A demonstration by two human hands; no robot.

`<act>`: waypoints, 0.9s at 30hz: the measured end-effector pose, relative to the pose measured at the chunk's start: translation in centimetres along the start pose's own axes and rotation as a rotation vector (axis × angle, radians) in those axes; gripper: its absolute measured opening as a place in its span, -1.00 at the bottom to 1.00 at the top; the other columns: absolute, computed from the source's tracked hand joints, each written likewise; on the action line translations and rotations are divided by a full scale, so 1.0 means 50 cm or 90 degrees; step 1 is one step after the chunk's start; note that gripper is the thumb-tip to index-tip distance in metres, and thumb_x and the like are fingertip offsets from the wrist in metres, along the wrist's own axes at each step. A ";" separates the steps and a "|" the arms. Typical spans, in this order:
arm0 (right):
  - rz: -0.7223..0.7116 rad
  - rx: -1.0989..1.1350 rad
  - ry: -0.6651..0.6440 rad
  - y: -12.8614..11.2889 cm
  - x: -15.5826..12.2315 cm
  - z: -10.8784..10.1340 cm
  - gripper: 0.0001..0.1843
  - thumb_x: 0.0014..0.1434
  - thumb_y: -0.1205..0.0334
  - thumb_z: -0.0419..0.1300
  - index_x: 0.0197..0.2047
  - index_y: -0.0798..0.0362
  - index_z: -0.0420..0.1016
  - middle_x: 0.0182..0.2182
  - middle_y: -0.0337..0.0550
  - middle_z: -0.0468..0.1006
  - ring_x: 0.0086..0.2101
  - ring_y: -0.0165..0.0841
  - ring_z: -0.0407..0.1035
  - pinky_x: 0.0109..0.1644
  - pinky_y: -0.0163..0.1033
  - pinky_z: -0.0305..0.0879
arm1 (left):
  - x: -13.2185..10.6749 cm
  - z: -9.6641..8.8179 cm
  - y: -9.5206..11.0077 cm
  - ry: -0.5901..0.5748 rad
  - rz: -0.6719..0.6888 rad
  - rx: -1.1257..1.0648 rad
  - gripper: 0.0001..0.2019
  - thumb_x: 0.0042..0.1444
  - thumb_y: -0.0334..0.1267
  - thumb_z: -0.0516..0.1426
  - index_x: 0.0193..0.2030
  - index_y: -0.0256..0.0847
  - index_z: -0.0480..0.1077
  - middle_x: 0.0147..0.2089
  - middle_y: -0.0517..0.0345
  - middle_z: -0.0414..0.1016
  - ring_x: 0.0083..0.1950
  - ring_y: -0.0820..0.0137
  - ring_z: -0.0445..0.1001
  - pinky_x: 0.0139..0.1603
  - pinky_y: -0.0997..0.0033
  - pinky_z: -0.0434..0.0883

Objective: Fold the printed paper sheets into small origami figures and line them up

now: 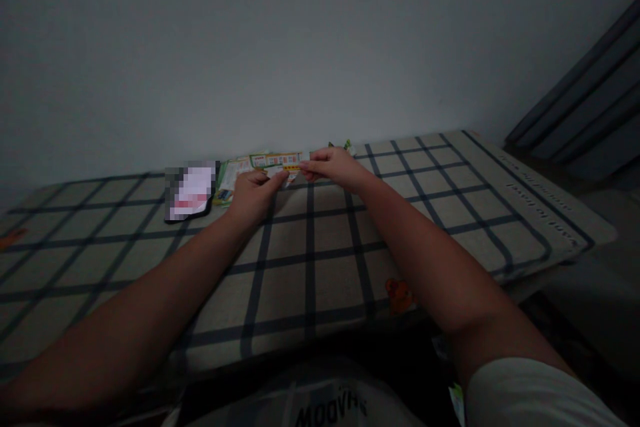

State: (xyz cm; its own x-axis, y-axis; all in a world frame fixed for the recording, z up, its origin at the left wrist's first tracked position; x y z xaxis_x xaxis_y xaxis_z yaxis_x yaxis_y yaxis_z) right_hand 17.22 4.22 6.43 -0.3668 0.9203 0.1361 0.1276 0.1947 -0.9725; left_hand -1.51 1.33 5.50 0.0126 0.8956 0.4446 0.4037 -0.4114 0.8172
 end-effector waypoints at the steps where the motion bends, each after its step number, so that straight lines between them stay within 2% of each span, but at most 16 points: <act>1: -0.001 0.008 -0.002 0.002 0.001 0.001 -0.69 0.02 0.02 0.42 -0.46 0.11 0.54 -0.47 -0.18 0.59 -0.40 -0.44 0.43 -0.24 -0.30 0.39 | 0.001 0.000 -0.001 0.001 -0.004 -0.003 -0.57 0.02 -0.04 0.26 -0.73 -0.19 0.28 -0.67 0.28 0.17 -0.54 0.48 0.17 -0.47 0.40 0.13; 5: -0.026 0.015 0.012 0.006 0.005 0.000 -0.70 0.03 0.06 0.43 -0.45 0.11 0.53 -0.45 -0.15 0.61 -0.38 -0.41 0.47 -0.18 -0.26 0.43 | 0.002 0.001 -0.007 0.007 -0.015 -0.002 -0.59 0.03 -0.03 0.27 -0.69 -0.19 0.34 -0.64 0.25 0.25 -0.51 0.45 0.25 -0.44 0.40 0.21; 11: -0.053 0.073 0.060 0.016 0.015 0.006 -0.67 0.02 0.08 0.45 -0.49 0.09 0.44 -0.50 -0.20 0.58 -0.43 -0.43 0.47 -0.22 -0.29 0.44 | 0.002 0.003 -0.016 0.039 -0.019 -0.012 -0.59 0.05 -0.05 0.25 -0.69 -0.19 0.31 -0.65 0.25 0.24 -0.51 0.44 0.27 -0.43 0.40 0.23; 16: -0.018 0.141 0.000 0.035 0.017 0.029 -0.68 0.00 0.07 0.47 -0.38 0.12 0.52 -0.44 -0.18 0.61 -0.40 -0.45 0.49 -0.21 -0.31 0.47 | -0.001 -0.001 -0.014 0.046 -0.003 0.022 -0.54 0.07 -0.02 0.24 -0.72 -0.19 0.28 -0.68 0.26 0.19 -0.56 0.46 0.23 -0.47 0.40 0.18; 19: -0.023 0.096 -0.008 0.035 0.017 0.030 -0.68 -0.04 0.09 0.48 -0.39 0.13 0.53 -0.43 -0.15 0.63 -0.40 -0.43 0.49 -0.26 -0.32 0.44 | -0.003 0.001 -0.008 0.024 0.002 0.039 -0.57 0.07 -0.02 0.24 -0.70 -0.21 0.35 -0.69 0.26 0.21 -0.57 0.47 0.21 -0.49 0.40 0.13; 23: -0.035 0.022 0.025 0.031 0.019 0.021 -0.70 -0.03 0.11 0.46 -0.47 0.13 0.50 -0.50 -0.16 0.60 -0.44 -0.43 0.46 -0.33 -0.33 0.36 | -0.002 0.005 -0.001 0.005 0.002 0.025 -0.58 0.08 0.01 0.23 -0.66 -0.22 0.43 -0.68 0.23 0.28 -0.55 0.45 0.24 -0.49 0.40 0.13; 27: -0.043 -0.009 0.056 0.031 0.020 0.019 -0.66 -0.03 0.06 0.45 -0.50 0.12 0.47 -0.52 -0.16 0.58 -0.46 -0.42 0.44 -0.37 -0.32 0.33 | 0.000 0.006 -0.004 -0.004 -0.004 0.023 -0.59 0.10 0.02 0.22 -0.63 -0.22 0.46 -0.70 0.24 0.28 -0.57 0.45 0.23 -0.49 0.39 0.12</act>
State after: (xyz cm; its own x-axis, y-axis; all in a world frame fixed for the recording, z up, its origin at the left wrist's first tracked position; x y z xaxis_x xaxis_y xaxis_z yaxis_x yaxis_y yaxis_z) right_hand 16.18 5.14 4.87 -0.2930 0.9310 0.2178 0.1183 0.2614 -0.9580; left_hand -1.34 1.45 5.22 0.0159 0.8993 0.4371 0.4361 -0.3996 0.8063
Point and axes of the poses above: each hand's wrist, its own x-axis towards the middle knuckle, its own z-axis out of the palm, y = z × x, the point moved 5 cm from there along x, towards the middle knuckle
